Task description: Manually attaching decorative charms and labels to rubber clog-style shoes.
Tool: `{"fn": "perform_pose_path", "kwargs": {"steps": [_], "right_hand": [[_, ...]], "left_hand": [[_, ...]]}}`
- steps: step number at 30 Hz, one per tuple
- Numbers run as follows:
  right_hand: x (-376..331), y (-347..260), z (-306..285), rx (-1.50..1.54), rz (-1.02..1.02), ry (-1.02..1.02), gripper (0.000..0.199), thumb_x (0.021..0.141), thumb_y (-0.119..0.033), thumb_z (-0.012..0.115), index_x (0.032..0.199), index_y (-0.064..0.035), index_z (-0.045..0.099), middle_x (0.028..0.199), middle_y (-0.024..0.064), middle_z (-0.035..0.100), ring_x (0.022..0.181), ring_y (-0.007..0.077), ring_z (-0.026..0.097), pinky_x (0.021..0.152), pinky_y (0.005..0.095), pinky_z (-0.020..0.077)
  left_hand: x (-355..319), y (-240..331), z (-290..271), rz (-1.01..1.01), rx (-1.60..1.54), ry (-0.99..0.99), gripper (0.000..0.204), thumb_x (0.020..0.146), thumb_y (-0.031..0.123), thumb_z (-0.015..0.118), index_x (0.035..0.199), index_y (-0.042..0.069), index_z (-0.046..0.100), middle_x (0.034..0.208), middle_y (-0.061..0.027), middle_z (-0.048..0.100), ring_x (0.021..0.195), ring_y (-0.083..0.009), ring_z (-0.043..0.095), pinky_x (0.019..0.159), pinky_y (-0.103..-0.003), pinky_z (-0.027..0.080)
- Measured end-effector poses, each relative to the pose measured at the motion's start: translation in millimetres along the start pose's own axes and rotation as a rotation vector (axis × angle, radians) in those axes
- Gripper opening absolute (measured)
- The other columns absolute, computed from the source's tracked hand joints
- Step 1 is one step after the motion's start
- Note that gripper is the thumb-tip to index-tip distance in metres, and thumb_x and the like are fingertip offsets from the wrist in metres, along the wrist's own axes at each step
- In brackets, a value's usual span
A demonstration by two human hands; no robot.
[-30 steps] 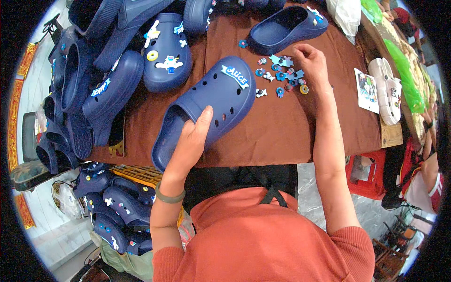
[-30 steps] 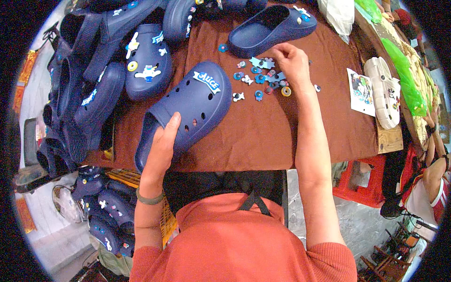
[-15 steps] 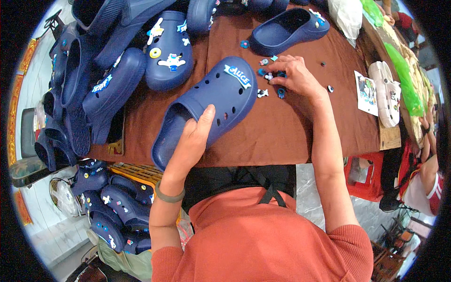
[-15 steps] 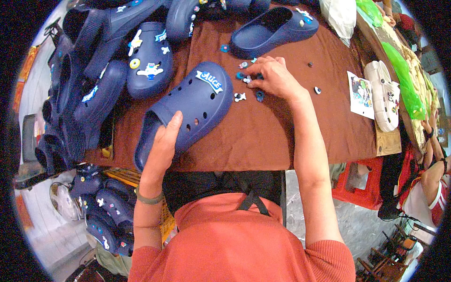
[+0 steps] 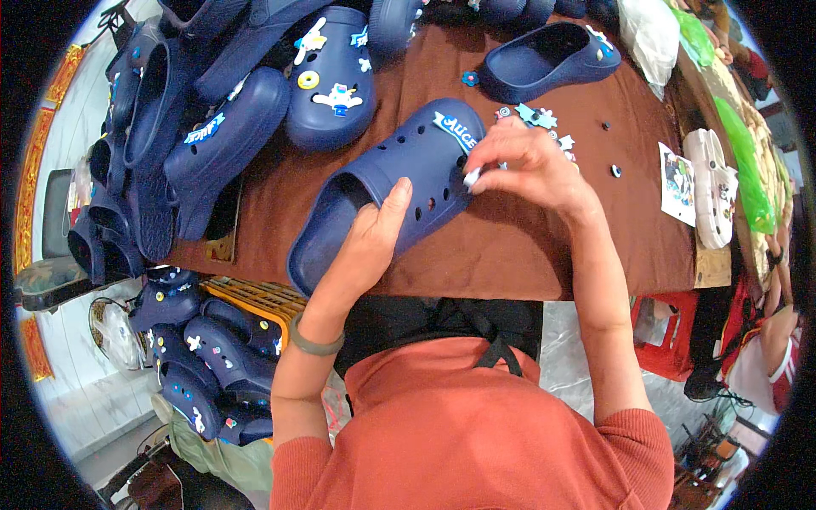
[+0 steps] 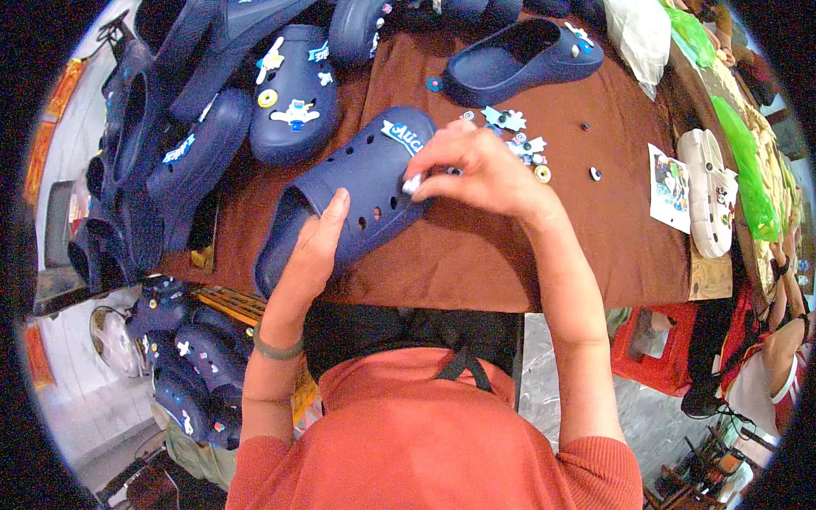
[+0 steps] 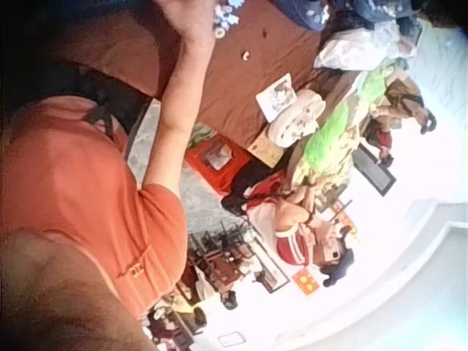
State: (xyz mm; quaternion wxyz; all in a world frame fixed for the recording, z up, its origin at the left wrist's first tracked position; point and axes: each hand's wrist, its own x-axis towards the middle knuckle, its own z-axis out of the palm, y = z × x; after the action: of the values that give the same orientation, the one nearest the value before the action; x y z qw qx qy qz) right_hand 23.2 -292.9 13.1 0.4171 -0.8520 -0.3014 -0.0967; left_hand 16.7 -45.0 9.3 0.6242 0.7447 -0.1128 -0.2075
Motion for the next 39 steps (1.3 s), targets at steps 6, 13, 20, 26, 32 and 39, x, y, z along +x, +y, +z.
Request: {"fn": "perform_pose_path", "kwargs": {"steps": [6,13,20,26,32,39], "right_hand": [[1,-5,25,-0.125,-0.060,-0.096,0.013,0.078,-0.021,0.072,0.088,-0.0127,0.070,0.087,-0.0022,0.067,0.088,0.0146,0.060,0.086,0.0345,0.0330],[2,-16,23,-0.158,0.059,-0.102,0.008,0.078,-0.020,0.071,0.082,-0.0132,0.069,0.085,-0.0019,0.065,0.089,0.0175,0.059,0.086,0.0373,0.0324],[7,-24,27,-0.296,0.161,0.024,0.036,0.065,-0.022,0.080,0.094,-0.0121,0.061,0.121,0.0106,0.053,0.114,0.0311,0.046,0.092,0.0421,0.0326],[8,-14,32,-0.328,0.188,0.081,0.066,0.058,-0.026,0.085,0.113,-0.0136,0.051,0.135,0.0169,0.039,0.126,0.0398,0.035,0.103,0.0499,0.0290],[5,-12,34,-0.370,0.236,0.117,0.068,0.056,-0.025,0.086,0.114,-0.0128,0.051,0.135,0.0175,0.039,0.126,0.0402,0.035,0.103,0.0510,0.0291],[3,-15,37,-0.331,0.176,0.085,0.057,0.065,-0.025,0.081,0.112,-0.0125,0.051,0.134,0.0169,0.040,0.127,0.0372,0.035,0.102,0.0472,0.0289]], "left_hand": [[4,-3,-4,-0.043,-0.062,-0.080,0.050,0.100,0.039,0.040,0.116,-0.005,0.057,0.107,-0.0128,0.062,0.100,-0.0188,0.058,0.089,-0.032,0.044],[5,-6,0,0.076,-0.134,-0.092,0.044,0.100,0.033,0.042,0.121,-0.003,0.054,0.115,-0.0112,0.060,0.105,-0.0184,0.058,0.093,-0.032,0.045],[2,-3,0,0.028,-0.098,-0.085,0.044,0.100,0.033,0.043,0.122,-0.004,0.053,0.115,-0.0125,0.060,0.104,-0.0192,0.059,0.090,-0.033,0.046],[-2,0,3,0.010,-0.012,-0.054,0.045,0.099,0.034,0.044,0.122,-0.004,0.054,0.113,-0.0143,0.061,0.101,-0.0204,0.060,0.089,-0.033,0.046],[-2,6,6,-0.011,-0.036,-0.087,0.045,0.099,0.033,0.041,0.122,-0.005,0.053,0.112,-0.0159,0.061,0.105,-0.0239,0.058,0.092,-0.035,0.043],[1,5,4,-0.113,-0.076,-0.053,0.045,0.099,0.035,0.043,0.117,-0.004,0.057,0.108,-0.0119,0.063,0.101,-0.0184,0.059,0.089,-0.033,0.044]]}}
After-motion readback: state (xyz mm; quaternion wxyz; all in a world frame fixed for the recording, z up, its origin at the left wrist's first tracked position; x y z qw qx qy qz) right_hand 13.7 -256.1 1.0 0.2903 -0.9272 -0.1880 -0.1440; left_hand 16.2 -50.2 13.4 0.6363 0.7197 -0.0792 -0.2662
